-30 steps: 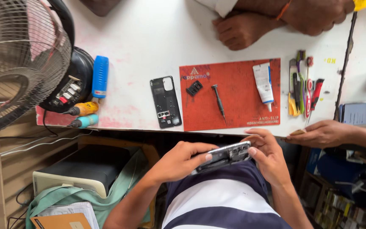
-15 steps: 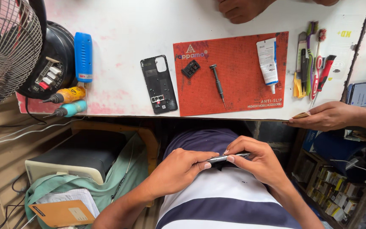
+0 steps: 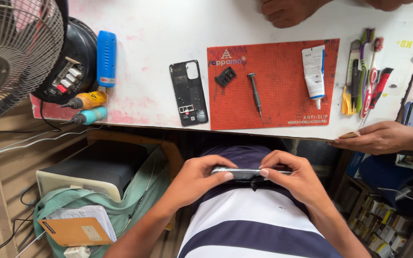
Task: The person disassembles a smartphone, removes the battery and internal components, and reassembles the device using a screwdriver and a precision tool. The person handles the phone casing, battery, and small parts on a workbench.
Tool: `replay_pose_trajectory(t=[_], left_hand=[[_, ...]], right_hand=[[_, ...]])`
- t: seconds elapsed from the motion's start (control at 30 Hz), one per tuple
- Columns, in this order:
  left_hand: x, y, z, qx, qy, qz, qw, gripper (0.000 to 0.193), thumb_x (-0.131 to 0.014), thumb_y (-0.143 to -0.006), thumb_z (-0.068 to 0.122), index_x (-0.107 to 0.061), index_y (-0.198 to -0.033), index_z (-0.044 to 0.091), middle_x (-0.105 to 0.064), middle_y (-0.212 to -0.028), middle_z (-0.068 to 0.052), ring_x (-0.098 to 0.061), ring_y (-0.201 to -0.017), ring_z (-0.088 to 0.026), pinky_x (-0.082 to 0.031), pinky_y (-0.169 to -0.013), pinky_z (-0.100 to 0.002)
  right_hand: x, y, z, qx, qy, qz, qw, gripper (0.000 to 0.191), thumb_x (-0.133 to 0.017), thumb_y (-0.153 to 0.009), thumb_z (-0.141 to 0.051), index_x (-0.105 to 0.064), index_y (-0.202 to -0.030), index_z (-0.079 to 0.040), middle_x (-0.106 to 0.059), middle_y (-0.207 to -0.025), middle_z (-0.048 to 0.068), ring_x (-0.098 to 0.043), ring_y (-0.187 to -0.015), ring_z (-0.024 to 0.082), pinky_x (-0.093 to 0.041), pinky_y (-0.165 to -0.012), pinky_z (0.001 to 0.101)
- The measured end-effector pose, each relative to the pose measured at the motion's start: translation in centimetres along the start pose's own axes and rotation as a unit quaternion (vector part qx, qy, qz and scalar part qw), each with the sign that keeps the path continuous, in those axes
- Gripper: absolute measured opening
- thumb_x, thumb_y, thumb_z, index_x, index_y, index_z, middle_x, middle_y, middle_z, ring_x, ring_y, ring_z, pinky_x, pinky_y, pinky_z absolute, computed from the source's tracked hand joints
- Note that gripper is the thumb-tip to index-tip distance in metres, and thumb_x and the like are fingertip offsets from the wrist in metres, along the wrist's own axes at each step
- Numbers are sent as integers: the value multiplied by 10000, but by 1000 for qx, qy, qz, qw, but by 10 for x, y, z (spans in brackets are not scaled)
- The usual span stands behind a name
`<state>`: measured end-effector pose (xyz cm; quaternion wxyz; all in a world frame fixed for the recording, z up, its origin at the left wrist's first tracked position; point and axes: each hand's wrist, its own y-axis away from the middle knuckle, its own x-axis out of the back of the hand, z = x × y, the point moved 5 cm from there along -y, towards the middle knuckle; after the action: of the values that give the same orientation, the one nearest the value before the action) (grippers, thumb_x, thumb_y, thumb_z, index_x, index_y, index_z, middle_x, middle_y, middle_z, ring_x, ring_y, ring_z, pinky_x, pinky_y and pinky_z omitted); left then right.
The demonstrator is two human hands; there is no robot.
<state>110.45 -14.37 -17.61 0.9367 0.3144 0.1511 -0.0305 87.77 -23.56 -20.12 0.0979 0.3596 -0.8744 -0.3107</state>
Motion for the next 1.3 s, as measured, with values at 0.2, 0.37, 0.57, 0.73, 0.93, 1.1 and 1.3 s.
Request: replay_pose_trajectory(t=[0.2,0.37,0.57,0.73,0.93,1.1,1.3], left_hand=[[12,8,-33,-7,135,86,987,311,-657,-996,150,-731,-1231,-40,-770,-1017,-74,-678,-913,-85,-557,-851,-237],[19,18,-42,-33,101,99,989,289,-647,-998,147,-749,-1193,-41,-785,-989,-54,-681,-886,-69,-562,-833,-225],[18,25,-43,-38,104,93,989,281,-669,-995,127,-751,-1202,-44,-773,-957,-55,-660,-852,-65,-547,-792,-223],[14,13,-31,-69,104,100,987,285,-665,-984,121,-728,-1209,-42,-780,-1011,-61,-688,-894,-66,-560,-828,-219],[-5,-5,2,-130,206,125,962,314,-663,-967,105,-643,-1246,-37,-769,-1073,-101,-711,-974,-90,-557,-887,-226],[-21,-12,29,-155,148,170,962,282,-657,-1003,126,-723,-1198,-66,-789,-1023,-121,-736,-916,-125,-604,-854,-257],[-52,-8,41,-153,3,102,983,246,-680,-989,109,-755,-1173,-37,-803,-1024,-91,-714,-920,-83,-582,-840,-225]], right_hand=[[-9,-7,-23,130,97,25,987,153,-733,-861,-13,-751,-1012,-19,-742,-967,50,-702,-883,118,-550,-775,248],[-27,2,-47,196,257,-10,946,290,-744,-810,3,-785,-1079,-96,-742,-947,21,-735,-758,110,-585,-640,245],[-42,6,-50,242,287,-39,926,329,-764,-809,-13,-771,-1129,-92,-748,-974,24,-738,-772,115,-591,-628,250],[-36,9,-31,235,189,-15,953,292,-735,-841,38,-765,-1111,-68,-751,-995,41,-747,-886,120,-625,-729,233],[-13,19,-1,135,-37,164,976,232,-699,-919,57,-747,-1142,20,-716,-1035,71,-679,-915,109,-543,-789,226],[-12,37,-1,145,-172,131,966,218,-683,-934,17,-625,-1144,30,-709,-1074,81,-691,-991,111,-564,-872,244],[12,54,-13,132,-95,154,975,273,-641,-977,-64,-655,-1234,25,-732,-997,69,-684,-877,85,-567,-750,233]])
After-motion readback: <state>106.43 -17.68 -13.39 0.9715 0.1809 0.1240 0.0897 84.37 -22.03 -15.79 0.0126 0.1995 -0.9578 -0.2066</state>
